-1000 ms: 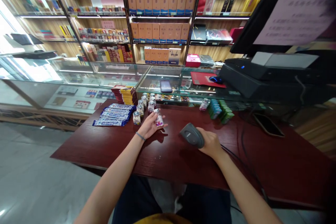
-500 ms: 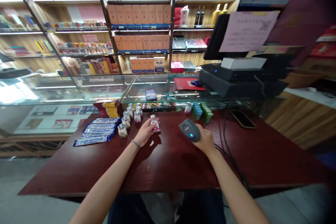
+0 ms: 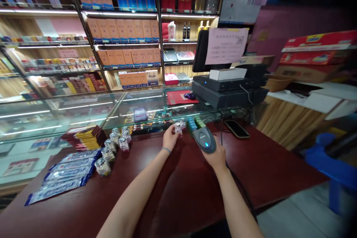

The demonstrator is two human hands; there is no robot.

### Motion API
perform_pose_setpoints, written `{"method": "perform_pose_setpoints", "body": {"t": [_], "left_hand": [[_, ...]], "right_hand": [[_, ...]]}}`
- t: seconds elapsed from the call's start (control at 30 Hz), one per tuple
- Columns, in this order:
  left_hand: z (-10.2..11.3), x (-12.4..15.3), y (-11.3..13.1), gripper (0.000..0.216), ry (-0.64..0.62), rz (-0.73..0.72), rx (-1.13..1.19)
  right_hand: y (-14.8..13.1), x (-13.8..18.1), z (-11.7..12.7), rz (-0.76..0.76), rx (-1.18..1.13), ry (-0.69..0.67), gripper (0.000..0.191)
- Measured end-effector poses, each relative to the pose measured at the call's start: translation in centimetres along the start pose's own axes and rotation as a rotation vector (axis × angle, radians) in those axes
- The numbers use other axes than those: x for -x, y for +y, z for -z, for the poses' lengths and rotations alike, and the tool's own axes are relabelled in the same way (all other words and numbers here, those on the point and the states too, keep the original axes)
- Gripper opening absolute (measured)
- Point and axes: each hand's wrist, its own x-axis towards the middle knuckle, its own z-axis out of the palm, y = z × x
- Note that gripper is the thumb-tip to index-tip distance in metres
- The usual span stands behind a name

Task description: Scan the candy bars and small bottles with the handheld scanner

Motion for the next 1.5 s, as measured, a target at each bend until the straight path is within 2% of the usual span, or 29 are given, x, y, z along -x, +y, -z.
{"method": "perform_pose_setpoints", "body": {"t": [0.17, 0.3, 0.43, 0.6, 0.8, 0.9, 1.03, 1.1, 1.2, 1.33, 1.5], "left_hand": [[-2.8, -1.3, -1.7, 0.033, 0.008, -0.020, -0.012], [-3.9, -1.9, -3.0, 0.032, 0.022, -0.042, -0.049], [-4.1, -2.0, -3.7, 0.032, 0.059, -0.082, -0.134], [-4.0, -2.1, -4.3, 0.033, 0.035, -0.110, -0.230], [-4.0, -2.3, -5.2, 0.037, 0.025, -0.118, -0.208], [-4.0, -2.4, -5.8, 0.046, 0.034, -0.116, -0.156], [-3.8, -1.7, -5.8, 0.068, 0.039, -0.094, -0.091], [-3.0, -0.6, -5.2, 0.076, 0.057, -0.112, -0.122], [-0.7, 2.0, -3.5, 0.074, 0.061, -0.160, -0.174], [3.8, 5.8, -0.6, 0.063, 0.058, -0.217, -0.207], [10.3, 9.9, 2.7, 0.051, 0.157, -0.306, -0.311]], "right_hand": [[0.5, 0.1, -0.3, -0.025, -0.001, -0.001, 0.039], [0.6, 0.2, -0.3, -0.042, -0.014, -0.010, 0.042], [0.6, 0.2, -0.2, -0.060, -0.029, 0.001, 0.045], [0.3, 0.1, -0.1, -0.066, -0.019, 0.032, 0.044], [0.2, 0.1, -0.2, -0.049, 0.003, 0.033, 0.037], [0.1, 0.2, -0.2, -0.057, 0.017, 0.034, 0.037], [-0.1, 0.3, -0.4, -0.049, -0.002, 0.009, 0.038], [-0.1, 0.4, -0.5, -0.024, 0.005, -0.003, 0.039], [-0.3, 0.5, -0.6, 0.055, 0.031, 0.016, 0.034], [-1.5, 0.6, -0.9, 0.134, -0.002, 0.025, 0.025], [-4.7, 1.0, -1.5, 0.186, -0.171, -0.003, 0.022]]}}
